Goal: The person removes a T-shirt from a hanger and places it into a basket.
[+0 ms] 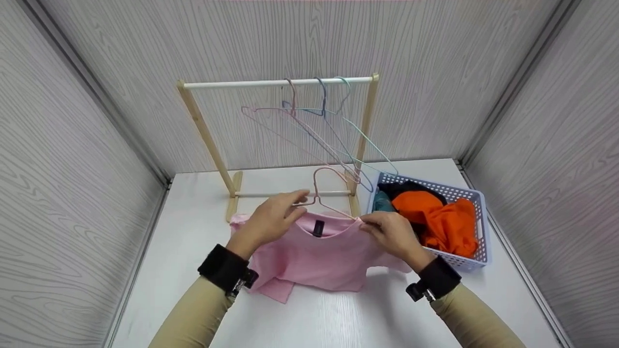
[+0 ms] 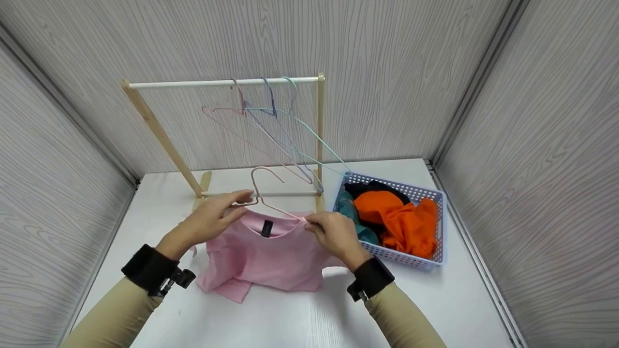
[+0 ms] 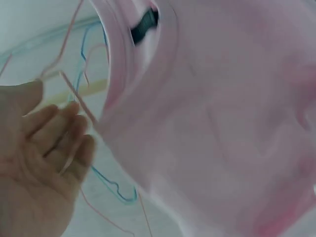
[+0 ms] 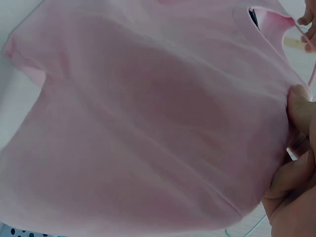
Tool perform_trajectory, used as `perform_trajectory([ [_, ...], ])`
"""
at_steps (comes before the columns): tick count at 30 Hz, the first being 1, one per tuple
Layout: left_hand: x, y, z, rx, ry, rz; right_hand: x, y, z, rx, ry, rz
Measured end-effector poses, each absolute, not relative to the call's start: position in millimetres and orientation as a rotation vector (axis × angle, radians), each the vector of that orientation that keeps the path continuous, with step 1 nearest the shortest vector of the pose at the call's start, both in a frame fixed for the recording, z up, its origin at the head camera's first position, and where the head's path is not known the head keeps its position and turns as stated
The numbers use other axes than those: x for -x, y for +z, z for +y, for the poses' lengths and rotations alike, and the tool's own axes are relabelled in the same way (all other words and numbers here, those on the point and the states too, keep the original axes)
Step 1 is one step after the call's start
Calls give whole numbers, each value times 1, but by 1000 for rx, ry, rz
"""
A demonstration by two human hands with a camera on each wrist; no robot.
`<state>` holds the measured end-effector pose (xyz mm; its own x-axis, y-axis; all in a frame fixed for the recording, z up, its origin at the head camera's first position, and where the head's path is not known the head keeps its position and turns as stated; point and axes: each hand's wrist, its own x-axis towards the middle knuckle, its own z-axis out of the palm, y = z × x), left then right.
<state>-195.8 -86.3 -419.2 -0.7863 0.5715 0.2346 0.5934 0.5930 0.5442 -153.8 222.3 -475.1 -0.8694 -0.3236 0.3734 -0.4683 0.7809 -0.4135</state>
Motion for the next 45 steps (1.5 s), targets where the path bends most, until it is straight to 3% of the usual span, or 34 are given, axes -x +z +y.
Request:
perform_trajectory([
  [9,193,-428,-62,1018,-1243,-2698,155,-479,219,-679,880,-2587],
  [16,199,-436,-81,901,-1195,-2570,154,-483,238,-602,895,-2554],
  [31,200,-437,-106,930,-1361,-2410,154,-493,265,-588,912,-2566],
  [45,195,-422,-94,781,-1467,-2544,146,-499,239,-486,1031,-2572],
])
